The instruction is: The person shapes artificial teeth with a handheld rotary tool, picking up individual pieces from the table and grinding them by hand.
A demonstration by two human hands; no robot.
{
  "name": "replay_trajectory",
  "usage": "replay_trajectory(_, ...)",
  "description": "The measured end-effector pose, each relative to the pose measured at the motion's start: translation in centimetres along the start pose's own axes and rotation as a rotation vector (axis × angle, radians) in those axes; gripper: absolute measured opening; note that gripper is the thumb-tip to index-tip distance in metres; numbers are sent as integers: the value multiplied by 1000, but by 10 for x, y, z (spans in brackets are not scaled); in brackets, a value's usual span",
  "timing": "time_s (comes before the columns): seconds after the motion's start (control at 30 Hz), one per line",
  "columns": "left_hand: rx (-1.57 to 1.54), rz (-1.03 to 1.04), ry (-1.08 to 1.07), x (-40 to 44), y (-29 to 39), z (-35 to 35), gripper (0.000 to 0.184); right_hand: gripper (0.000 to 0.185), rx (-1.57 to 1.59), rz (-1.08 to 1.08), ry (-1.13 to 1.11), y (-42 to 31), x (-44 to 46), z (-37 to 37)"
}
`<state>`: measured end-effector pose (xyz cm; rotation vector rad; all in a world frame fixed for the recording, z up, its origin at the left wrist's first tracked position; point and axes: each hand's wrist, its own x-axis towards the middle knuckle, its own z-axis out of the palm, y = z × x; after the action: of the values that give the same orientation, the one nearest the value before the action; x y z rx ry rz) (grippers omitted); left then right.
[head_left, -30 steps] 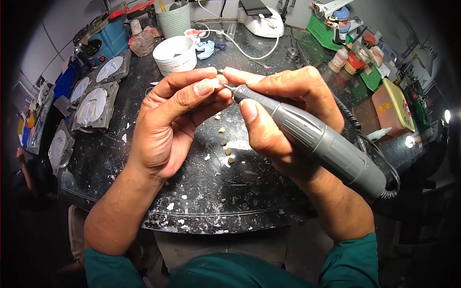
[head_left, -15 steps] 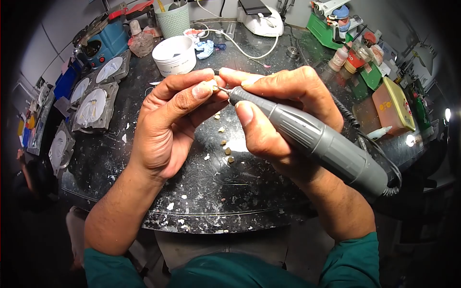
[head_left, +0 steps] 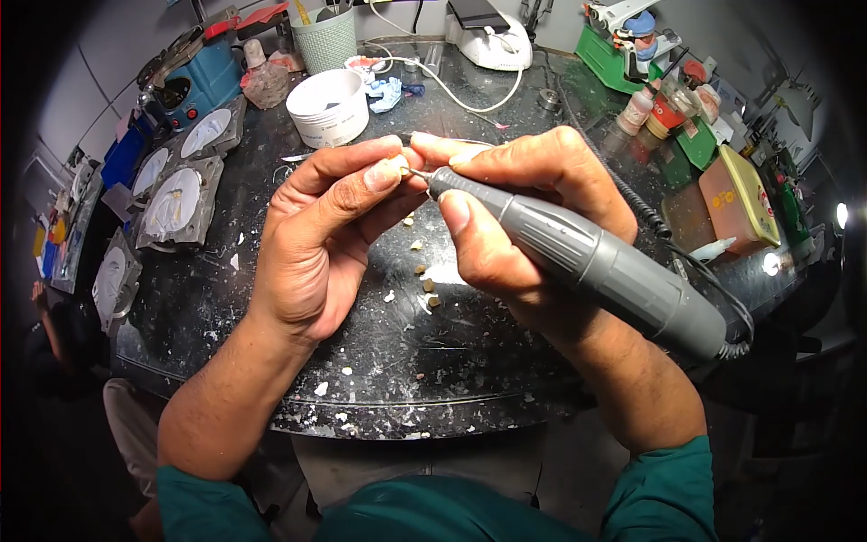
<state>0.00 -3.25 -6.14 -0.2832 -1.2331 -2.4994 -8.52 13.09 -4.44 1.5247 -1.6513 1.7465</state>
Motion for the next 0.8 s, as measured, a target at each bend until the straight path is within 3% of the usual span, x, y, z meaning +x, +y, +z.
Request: replay_trajectory(0.8, -55, -19, 12, -3, -2, -1, 21, 19, -27, -27, -32, -1, 0, -3)
